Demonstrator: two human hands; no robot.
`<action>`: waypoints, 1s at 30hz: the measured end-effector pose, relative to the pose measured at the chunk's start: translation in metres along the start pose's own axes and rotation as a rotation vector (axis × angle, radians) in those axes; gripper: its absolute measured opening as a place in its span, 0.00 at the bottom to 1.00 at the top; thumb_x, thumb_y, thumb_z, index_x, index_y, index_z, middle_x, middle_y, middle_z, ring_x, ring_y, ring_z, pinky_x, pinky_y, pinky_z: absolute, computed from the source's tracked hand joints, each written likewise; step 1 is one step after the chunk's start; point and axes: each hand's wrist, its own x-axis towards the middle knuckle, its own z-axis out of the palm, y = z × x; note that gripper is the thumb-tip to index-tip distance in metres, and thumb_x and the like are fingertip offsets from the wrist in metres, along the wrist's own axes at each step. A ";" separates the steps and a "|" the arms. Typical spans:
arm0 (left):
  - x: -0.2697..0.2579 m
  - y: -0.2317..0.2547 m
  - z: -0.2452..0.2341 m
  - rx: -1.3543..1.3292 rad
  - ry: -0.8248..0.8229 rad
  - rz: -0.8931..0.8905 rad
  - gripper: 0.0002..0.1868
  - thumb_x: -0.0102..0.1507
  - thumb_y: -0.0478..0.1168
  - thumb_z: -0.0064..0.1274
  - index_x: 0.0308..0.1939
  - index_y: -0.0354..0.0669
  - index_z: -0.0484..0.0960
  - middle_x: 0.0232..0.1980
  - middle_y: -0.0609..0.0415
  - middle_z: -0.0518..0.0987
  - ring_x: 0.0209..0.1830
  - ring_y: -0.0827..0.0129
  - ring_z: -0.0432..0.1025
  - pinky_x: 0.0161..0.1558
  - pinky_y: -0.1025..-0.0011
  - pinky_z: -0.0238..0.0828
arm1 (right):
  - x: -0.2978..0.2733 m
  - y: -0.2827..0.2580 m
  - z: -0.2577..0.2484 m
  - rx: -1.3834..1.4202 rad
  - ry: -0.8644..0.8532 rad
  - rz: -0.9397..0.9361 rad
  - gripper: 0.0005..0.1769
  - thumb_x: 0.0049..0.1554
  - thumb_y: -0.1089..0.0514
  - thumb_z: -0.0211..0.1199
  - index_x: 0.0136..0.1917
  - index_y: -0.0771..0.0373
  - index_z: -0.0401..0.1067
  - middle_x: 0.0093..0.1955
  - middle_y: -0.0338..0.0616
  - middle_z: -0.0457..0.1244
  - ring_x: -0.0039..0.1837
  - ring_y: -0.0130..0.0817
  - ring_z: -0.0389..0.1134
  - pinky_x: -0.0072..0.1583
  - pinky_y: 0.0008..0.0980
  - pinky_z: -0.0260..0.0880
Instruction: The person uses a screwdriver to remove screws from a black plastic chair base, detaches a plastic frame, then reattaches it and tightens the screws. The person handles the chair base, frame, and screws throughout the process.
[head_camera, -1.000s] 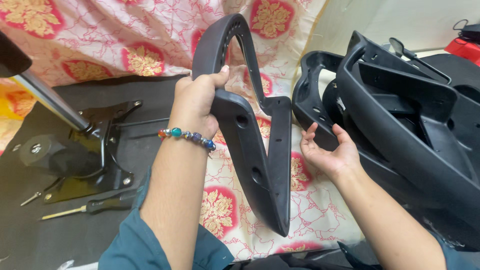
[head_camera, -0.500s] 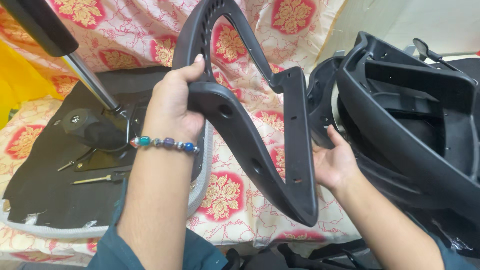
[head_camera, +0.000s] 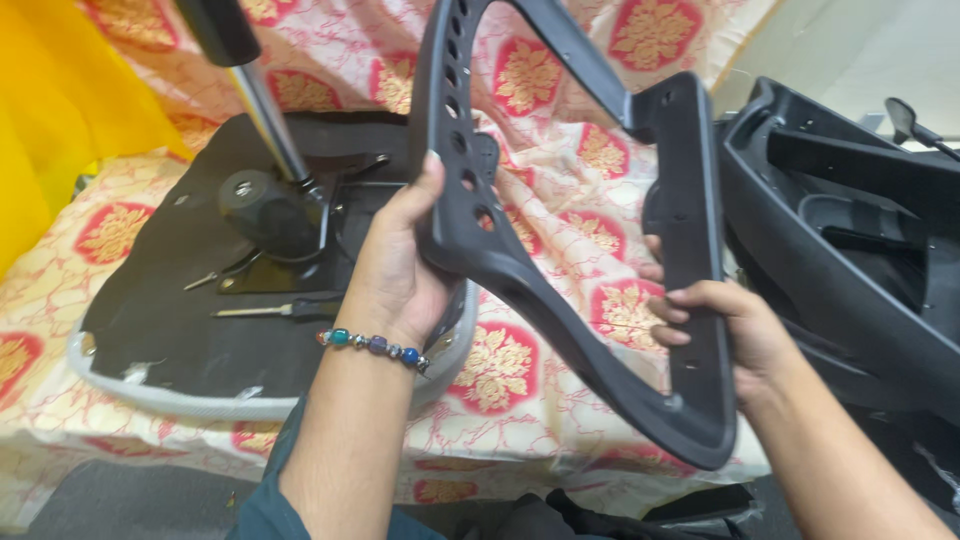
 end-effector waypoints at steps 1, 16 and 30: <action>-0.009 0.007 -0.005 -0.029 -0.014 -0.023 0.19 0.68 0.49 0.53 0.55 0.38 0.78 0.47 0.50 0.81 0.44 0.65 0.76 0.47 0.63 0.77 | -0.004 -0.002 0.003 -0.015 0.002 -0.012 0.44 0.44 0.68 0.57 0.76 0.67 0.61 0.56 0.46 0.63 0.40 0.24 0.58 0.40 0.25 0.62; -0.115 0.127 -0.134 0.069 0.147 -0.255 0.33 0.57 0.67 0.57 0.53 0.47 0.77 0.48 0.52 0.81 0.51 0.59 0.76 0.55 0.49 0.74 | 0.008 0.034 0.121 -0.443 -0.249 -0.062 0.34 0.44 0.66 0.63 0.64 0.80 0.67 0.37 0.46 0.58 0.36 0.31 0.57 0.38 0.31 0.58; -0.133 0.164 -0.228 0.594 0.264 -0.463 0.30 0.59 0.61 0.55 0.53 0.41 0.81 0.60 0.49 0.83 0.60 0.64 0.74 0.55 0.57 0.65 | 0.096 0.032 0.197 -1.011 -0.123 -0.022 0.34 0.40 0.68 0.67 0.62 0.67 0.71 0.46 0.47 0.68 0.49 0.36 0.70 0.54 0.36 0.68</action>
